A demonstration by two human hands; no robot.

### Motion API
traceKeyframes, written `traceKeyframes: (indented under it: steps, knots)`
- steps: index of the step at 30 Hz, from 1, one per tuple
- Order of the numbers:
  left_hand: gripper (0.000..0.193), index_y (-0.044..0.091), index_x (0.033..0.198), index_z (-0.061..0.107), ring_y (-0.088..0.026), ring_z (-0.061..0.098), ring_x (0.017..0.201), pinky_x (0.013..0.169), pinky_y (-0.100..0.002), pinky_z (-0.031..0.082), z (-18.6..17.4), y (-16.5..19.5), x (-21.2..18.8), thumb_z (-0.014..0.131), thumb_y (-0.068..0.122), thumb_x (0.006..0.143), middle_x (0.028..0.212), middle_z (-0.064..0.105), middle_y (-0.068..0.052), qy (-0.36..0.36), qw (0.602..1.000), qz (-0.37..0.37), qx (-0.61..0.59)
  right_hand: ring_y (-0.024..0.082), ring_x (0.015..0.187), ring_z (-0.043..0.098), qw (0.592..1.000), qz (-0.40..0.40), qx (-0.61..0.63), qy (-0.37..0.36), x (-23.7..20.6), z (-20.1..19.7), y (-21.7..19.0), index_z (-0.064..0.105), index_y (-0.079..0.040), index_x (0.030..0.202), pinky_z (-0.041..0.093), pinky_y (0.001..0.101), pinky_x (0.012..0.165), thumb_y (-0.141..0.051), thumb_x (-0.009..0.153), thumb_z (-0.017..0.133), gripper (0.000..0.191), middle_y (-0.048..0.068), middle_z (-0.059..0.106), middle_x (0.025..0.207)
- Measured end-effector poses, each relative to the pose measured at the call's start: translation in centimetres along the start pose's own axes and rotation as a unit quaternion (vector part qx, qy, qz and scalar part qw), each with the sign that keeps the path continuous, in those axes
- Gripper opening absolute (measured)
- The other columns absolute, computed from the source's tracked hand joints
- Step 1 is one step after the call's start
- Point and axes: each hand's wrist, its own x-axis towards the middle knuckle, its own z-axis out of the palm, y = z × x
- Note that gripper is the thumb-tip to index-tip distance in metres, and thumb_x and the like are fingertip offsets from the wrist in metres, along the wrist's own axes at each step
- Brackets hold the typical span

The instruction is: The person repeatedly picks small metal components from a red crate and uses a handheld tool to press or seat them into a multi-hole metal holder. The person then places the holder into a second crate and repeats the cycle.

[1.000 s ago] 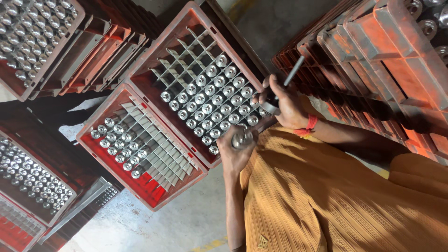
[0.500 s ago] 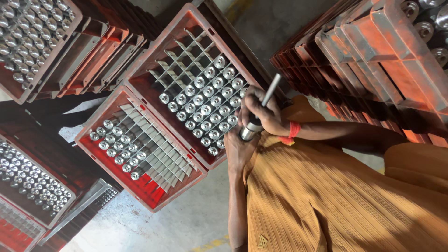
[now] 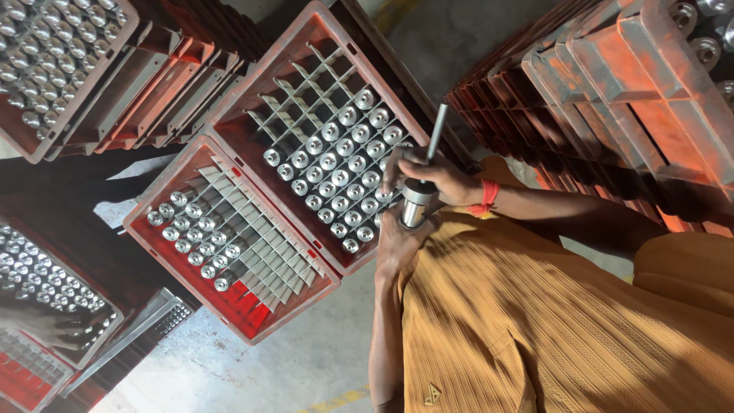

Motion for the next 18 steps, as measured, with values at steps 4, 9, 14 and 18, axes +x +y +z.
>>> traceKeyframes:
  steps: [4,9,14,18]
  knots:
    - [0.035,-0.001,0.106,0.073,-0.016,0.067,0.057,0.053,-0.031,0.055,0.3,0.0,0.0,0.076,0.017,0.077,0.076,0.075,-0.009,-0.002,0.999,0.013,-0.035,0.02,0.091,0.071,0.996,0.057,0.021,0.064,-1.0,0.1,0.4,0.064,-0.003,0.101,0.059,0.0404,0.093,-0.037,0.107,0.056,0.036,0.007,0.068,0.086]
    - [0.032,-0.003,0.103,0.073,-0.018,0.069,0.061,0.056,-0.033,0.057,0.3,0.2,0.0,0.08,0.018,0.079,0.078,0.075,-0.01,-0.003,1.0,-0.02,0.002,0.022,0.078,0.071,0.998,0.015,0.011,0.06,-1.1,0.2,0.8,0.059,-0.005,0.096,0.06,0.0417,0.08,-0.035,0.107,0.059,0.031,0.008,0.067,0.077]
    - [0.036,0.006,0.115,0.071,-0.02,0.068,0.061,0.055,-0.032,0.055,-1.5,-0.8,-2.0,0.077,0.019,0.082,0.082,0.075,-0.012,-0.01,0.998,-0.061,-0.009,0.013,0.074,0.063,0.945,-0.008,0.217,0.243,0.1,-3.4,-3.3,0.057,-0.008,0.1,0.05,0.0263,0.07,-0.042,0.108,0.053,0.036,0.009,0.067,0.086]
    - [0.024,0.002,0.105,0.067,-0.02,0.076,0.077,0.066,-0.033,0.063,-2.4,-2.3,-2.5,0.078,0.013,0.086,0.101,0.078,-0.015,0.148,0.97,0.186,0.05,0.015,0.083,0.063,0.948,-0.186,-0.007,0.259,-0.2,-7.0,-6.3,0.055,-0.008,0.105,0.058,0.0398,0.093,-0.038,0.114,0.055,0.032,0.001,0.061,0.095]
